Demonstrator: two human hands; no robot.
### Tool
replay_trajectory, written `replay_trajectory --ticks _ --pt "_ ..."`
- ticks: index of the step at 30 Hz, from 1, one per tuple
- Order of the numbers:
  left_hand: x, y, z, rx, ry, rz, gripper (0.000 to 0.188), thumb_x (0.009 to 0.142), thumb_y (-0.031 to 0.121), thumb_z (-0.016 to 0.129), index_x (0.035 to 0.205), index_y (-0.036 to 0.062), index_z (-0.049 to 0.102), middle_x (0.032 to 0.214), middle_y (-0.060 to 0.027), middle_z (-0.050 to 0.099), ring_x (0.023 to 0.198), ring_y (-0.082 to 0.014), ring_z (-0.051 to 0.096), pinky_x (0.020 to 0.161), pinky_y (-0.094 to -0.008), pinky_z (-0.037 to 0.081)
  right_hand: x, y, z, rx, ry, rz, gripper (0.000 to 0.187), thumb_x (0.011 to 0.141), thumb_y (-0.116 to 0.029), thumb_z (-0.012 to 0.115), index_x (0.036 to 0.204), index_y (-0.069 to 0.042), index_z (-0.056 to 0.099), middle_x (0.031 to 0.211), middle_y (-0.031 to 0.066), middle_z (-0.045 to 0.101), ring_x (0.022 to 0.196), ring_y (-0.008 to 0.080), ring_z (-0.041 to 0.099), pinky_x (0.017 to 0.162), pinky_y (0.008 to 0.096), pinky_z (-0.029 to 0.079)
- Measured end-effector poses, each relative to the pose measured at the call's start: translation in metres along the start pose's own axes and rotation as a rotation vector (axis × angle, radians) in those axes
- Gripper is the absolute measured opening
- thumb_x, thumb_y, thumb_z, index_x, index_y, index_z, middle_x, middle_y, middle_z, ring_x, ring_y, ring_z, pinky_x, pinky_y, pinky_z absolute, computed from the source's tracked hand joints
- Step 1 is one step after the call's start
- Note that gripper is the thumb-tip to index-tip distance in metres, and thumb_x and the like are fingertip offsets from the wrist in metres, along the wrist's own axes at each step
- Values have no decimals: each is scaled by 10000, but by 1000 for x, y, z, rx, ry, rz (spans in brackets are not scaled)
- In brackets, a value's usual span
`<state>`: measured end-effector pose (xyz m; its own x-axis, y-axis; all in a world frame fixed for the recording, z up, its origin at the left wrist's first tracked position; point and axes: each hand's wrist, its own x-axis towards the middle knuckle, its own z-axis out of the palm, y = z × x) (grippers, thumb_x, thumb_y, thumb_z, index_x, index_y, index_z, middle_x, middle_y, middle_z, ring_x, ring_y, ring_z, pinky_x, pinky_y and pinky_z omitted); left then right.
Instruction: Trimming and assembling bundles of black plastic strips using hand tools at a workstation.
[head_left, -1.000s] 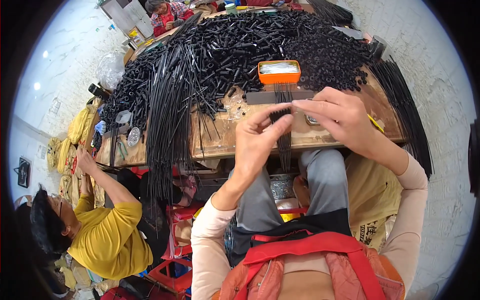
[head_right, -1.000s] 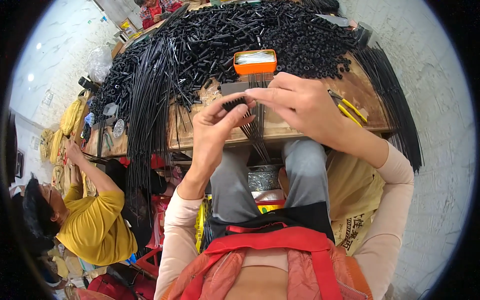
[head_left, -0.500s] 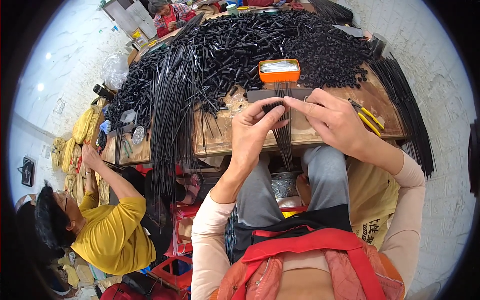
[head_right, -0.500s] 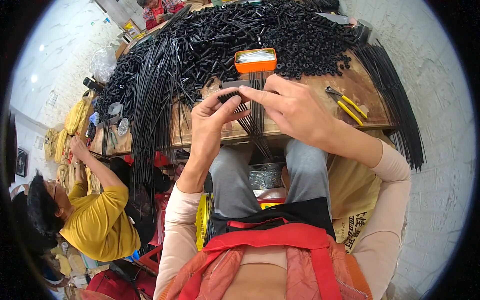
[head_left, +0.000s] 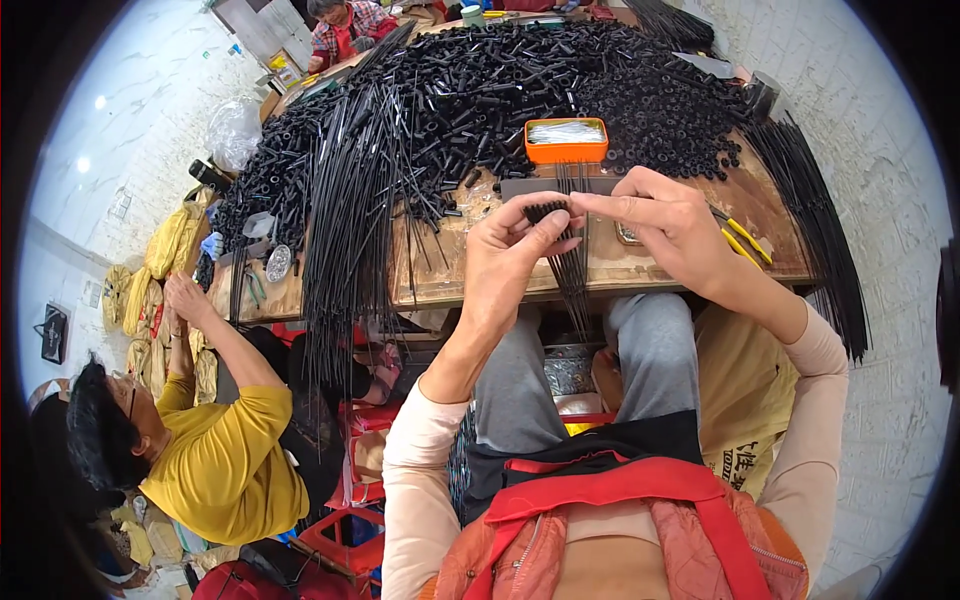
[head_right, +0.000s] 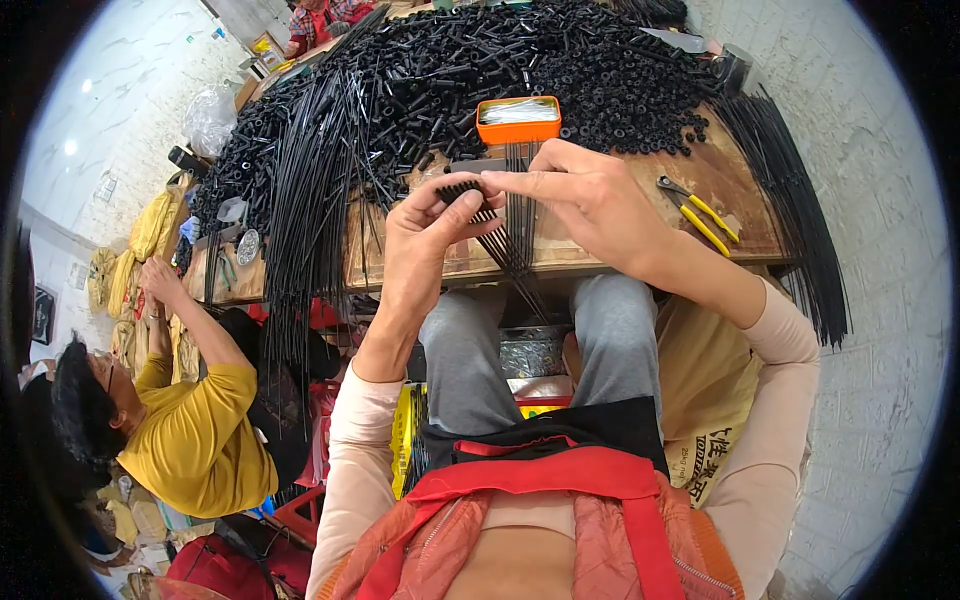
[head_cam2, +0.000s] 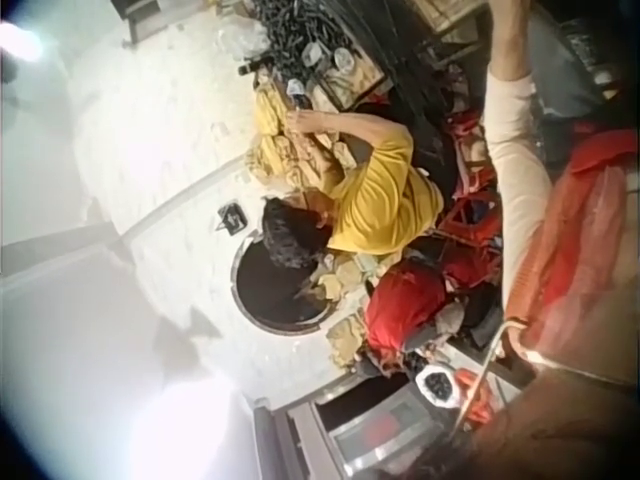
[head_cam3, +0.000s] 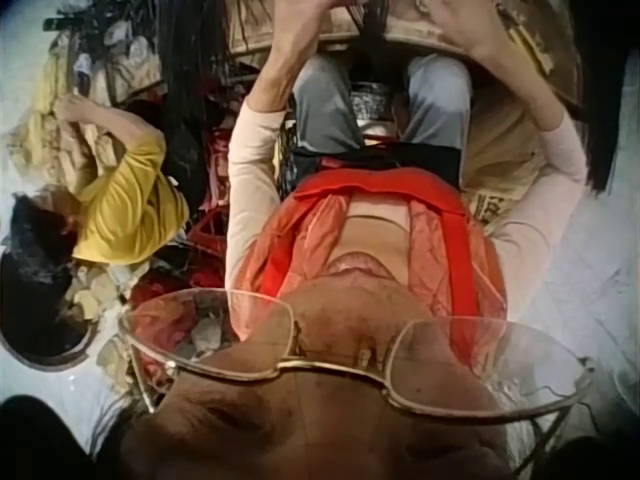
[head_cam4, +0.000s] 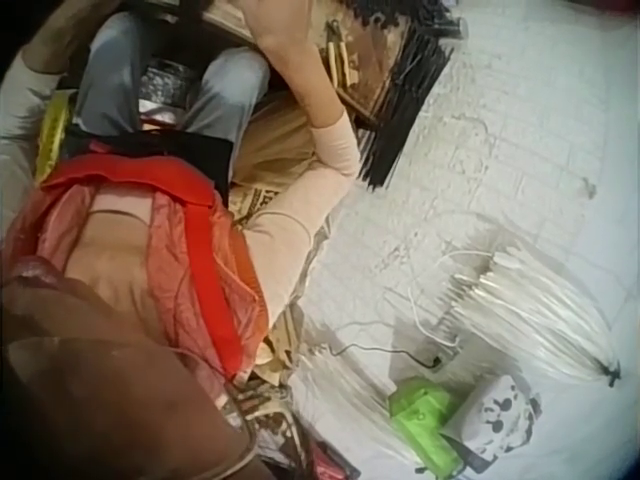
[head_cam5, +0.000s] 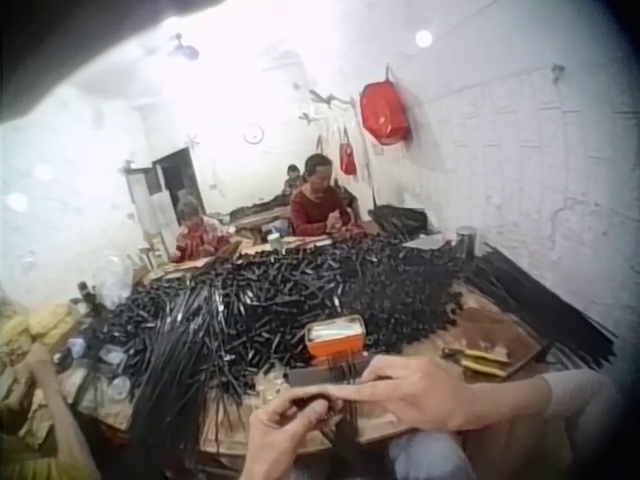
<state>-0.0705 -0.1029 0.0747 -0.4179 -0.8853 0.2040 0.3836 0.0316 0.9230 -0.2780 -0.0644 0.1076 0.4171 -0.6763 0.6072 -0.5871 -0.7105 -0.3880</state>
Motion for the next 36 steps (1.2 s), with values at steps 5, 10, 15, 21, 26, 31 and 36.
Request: replay_trajectory --ticks 5,10,15,21,26,31,36 --pt "0 -1 -1 -5 3 2 179 930 58 590 1089 -12 637 969 -105 684 903 -159 668 801 -308 593 3 2 0 -6 9 -32 446 799 55 581 1202 -116 664 834 89 570 737 200 571 629 302 454" --pt "0 0 0 -8 18 2 176 929 49 589 1085 -17 635 974 -114 685 895 -159 666 806 -315 593 8 3 -2 -207 92 -194 365 742 50 629 1086 -57 683 851 97 591 752 229 598 612 331 489" --pt "1 1 0 -13 -16 -10 200 919 25 592 1108 -31 628 989 -136 683 926 -188 672 817 -328 596 12 0 -5 -366 108 -327 333 683 35 657 1013 -5 665 866 97 598 747 240 602 579 332 497" --pt "0 -2 -2 -2 -51 -20 241 903 -2 601 1138 -47 627 998 -147 680 937 -213 678 822 -343 600 15 -8 -10 -442 46 -376 311 674 15 667 984 14 636 865 98 596 732 232 600 566 322 494" --pt "-1 -2 0 76 -64 -46 247 893 -11 611 1137 -47 631 1002 -145 680 934 -221 679 822 -341 600 18 -10 -7 -361 50 -440 329 677 7 672 1003 34 632 873 105 595 741 246 596 591 325 499" --pt "-1 -1 -3 -18 -31 -39 264 895 -5 610 1156 -42 622 1038 -166 675 964 -239 673 840 -353 592 -2 -7 -22 -434 90 -291 360 695 37 653 1055 30 639 886 111 593 756 256 590 618 336 495" --pt "0 -2 -3 19 -84 -34 265 903 1 601 1164 -44 617 1055 -174 671 982 -249 668 855 -363 585 -4 -4 -25 -388 47 -230 350 718 40 648 1066 8 656 870 105 588 735 241 581 619 330 486"
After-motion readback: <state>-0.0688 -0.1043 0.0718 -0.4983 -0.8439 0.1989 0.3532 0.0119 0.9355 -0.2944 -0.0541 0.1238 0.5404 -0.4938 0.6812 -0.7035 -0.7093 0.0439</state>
